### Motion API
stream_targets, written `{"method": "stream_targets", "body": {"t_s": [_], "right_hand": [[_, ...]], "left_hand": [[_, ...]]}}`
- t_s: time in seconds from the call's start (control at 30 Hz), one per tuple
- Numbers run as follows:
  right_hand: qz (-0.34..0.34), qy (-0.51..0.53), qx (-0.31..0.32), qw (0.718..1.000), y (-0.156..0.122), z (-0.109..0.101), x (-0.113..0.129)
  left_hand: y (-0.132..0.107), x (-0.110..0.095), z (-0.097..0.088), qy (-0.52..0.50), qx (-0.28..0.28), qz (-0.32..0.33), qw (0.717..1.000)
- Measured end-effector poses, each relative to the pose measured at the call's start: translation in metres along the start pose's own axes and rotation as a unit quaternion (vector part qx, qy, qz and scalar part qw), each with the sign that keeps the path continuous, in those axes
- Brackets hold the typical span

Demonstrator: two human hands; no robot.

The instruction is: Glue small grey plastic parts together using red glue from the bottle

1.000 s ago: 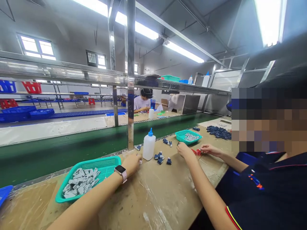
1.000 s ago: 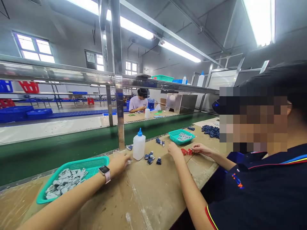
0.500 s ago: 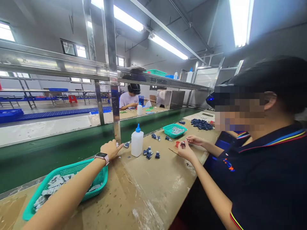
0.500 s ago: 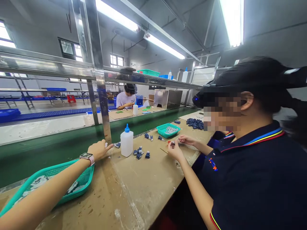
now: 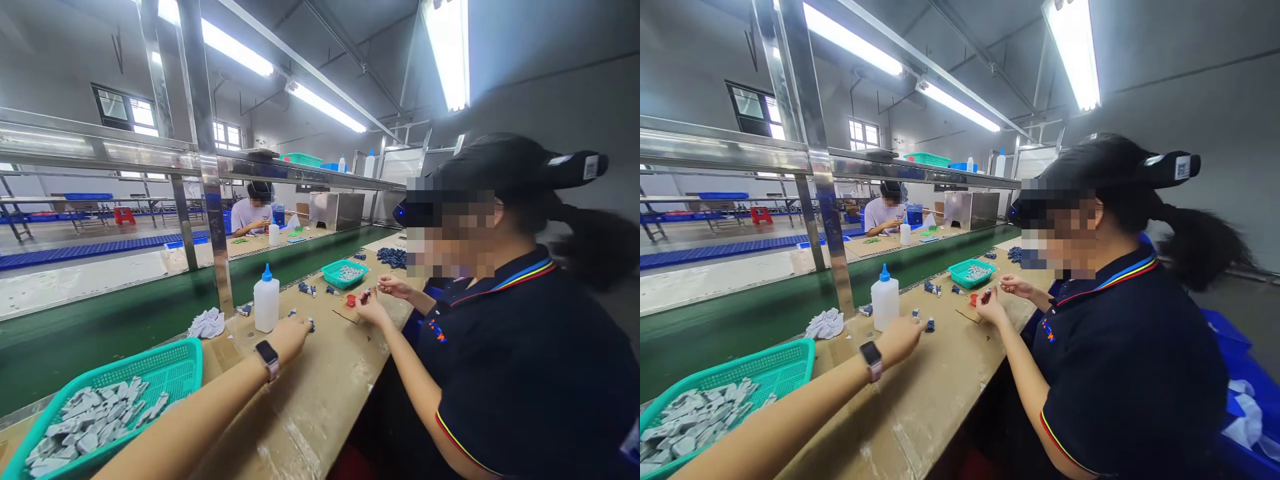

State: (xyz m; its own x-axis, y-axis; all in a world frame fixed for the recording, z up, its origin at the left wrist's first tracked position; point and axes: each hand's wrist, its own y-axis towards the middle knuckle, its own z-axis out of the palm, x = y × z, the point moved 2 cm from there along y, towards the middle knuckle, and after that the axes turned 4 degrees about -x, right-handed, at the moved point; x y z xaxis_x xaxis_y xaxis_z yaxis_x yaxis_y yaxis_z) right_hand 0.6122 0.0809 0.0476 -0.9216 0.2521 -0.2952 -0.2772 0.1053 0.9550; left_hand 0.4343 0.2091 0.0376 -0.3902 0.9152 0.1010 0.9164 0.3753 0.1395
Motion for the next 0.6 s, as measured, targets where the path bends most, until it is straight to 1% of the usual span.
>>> {"method": "stream_targets", "body": {"t_s": [0.03,0.1,0.2,0.3,0.37,0.43,0.5,0.53,0.6], "right_hand": [[0.052,0.055,0.012,0.997,-0.001,-0.001,-0.001],[0.136,0.162,0.041,0.976,0.000,-0.003,-0.006],[0.228,0.292,0.085,0.925,0.005,-0.006,-0.014],[0.293,0.378,0.116,0.870,0.011,-0.011,-0.018],[0.325,0.424,0.142,0.833,0.017,-0.017,-0.019],[0.349,0.465,0.175,0.795,0.024,-0.026,-0.022],[0.368,0.503,0.212,0.753,0.033,-0.036,-0.024],[0.377,0.519,0.225,0.733,0.037,-0.040,-0.023],[0.394,0.547,0.233,0.701,0.046,-0.050,-0.011]], "left_hand": [[0.010,-0.012,0.007,-0.002,-0.005,0.030,1.000],[0.028,-0.026,0.020,0.002,-0.014,0.052,0.999],[0.044,-0.031,0.031,0.006,-0.022,0.044,0.999],[0.045,-0.030,0.032,-0.012,-0.035,0.052,0.998],[0.037,-0.030,0.025,-0.034,-0.050,0.064,0.996],[0.021,-0.029,0.010,-0.065,-0.062,0.075,0.993],[-0.009,-0.023,-0.014,-0.109,-0.075,0.081,0.988],[-0.030,-0.018,-0.030,-0.137,-0.082,0.079,0.984],[-0.084,-0.002,-0.066,-0.194,-0.101,0.054,0.974]]}}
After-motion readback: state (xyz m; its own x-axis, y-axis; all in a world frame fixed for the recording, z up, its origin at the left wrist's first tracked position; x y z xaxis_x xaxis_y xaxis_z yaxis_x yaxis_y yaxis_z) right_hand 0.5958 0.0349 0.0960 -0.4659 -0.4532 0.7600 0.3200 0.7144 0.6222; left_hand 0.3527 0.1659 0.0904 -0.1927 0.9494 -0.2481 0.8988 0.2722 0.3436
